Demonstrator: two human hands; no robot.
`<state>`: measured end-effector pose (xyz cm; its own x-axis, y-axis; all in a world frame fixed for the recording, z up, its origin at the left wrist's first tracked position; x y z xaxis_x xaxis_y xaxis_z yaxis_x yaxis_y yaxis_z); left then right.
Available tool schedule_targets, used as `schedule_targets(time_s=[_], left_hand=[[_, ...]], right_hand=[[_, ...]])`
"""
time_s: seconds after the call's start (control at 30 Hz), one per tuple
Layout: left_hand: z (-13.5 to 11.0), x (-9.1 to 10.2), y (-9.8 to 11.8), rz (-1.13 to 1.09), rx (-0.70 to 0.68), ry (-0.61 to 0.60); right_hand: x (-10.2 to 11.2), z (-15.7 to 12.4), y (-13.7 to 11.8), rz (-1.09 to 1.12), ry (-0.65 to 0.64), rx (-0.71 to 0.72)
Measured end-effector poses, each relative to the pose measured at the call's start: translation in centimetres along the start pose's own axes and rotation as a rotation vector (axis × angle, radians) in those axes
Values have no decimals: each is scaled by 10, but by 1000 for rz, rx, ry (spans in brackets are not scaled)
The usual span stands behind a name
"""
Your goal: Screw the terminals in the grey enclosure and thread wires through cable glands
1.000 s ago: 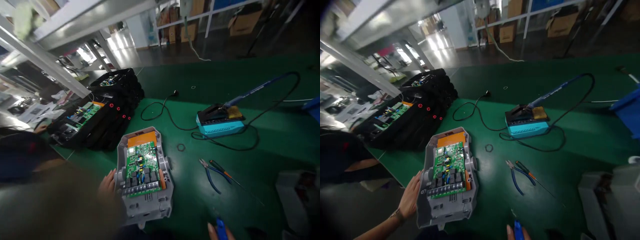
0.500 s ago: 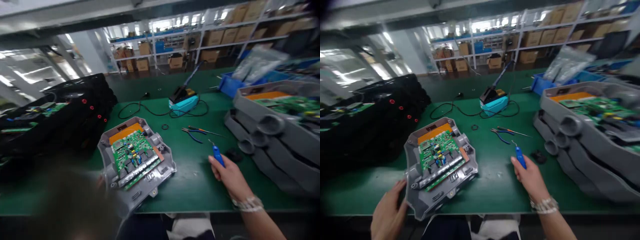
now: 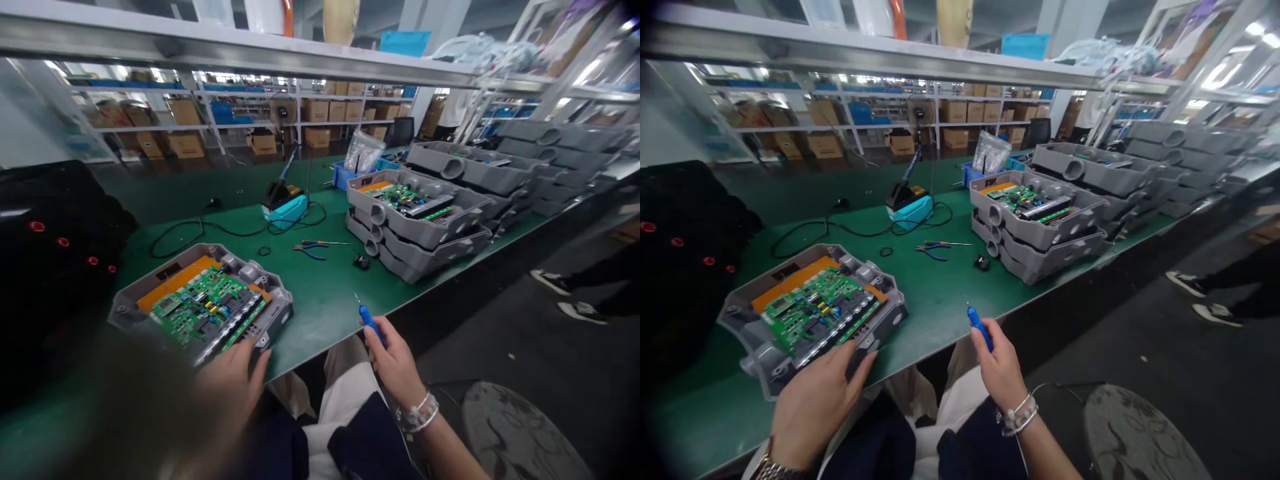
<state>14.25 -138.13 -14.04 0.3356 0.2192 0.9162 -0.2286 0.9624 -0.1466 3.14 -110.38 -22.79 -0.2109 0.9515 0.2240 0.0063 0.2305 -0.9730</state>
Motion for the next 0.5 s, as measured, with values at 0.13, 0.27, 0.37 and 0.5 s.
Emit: schedule_targets(time_s=[0.13,0.27,0.37,0.5], left_hand=[[-3,7,10,25,-33,48],[-22,0,5,-56,-83,42],[-37,-18,-3,-169,-68,-16],[-53,-22,-12,-242,-68,-31]], right_hand=[[14,-22,18,52,28,-53],[11,-30,33,67,16,-76],[8,-29,42,96,14,-97],[15,-28,69,-35,46,-149]])
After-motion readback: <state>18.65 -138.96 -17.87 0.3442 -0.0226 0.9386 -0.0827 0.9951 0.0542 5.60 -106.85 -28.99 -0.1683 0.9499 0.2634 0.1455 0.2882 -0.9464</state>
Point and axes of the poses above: each hand's wrist, its own z-axis towards the middle knuckle, its own x-axis out of the back of the hand, y = z × x, the point moved 8 cm from there along z, towards the middle knuckle, and after that the axes turned 8 degrees about z, right-handed, at the moved point
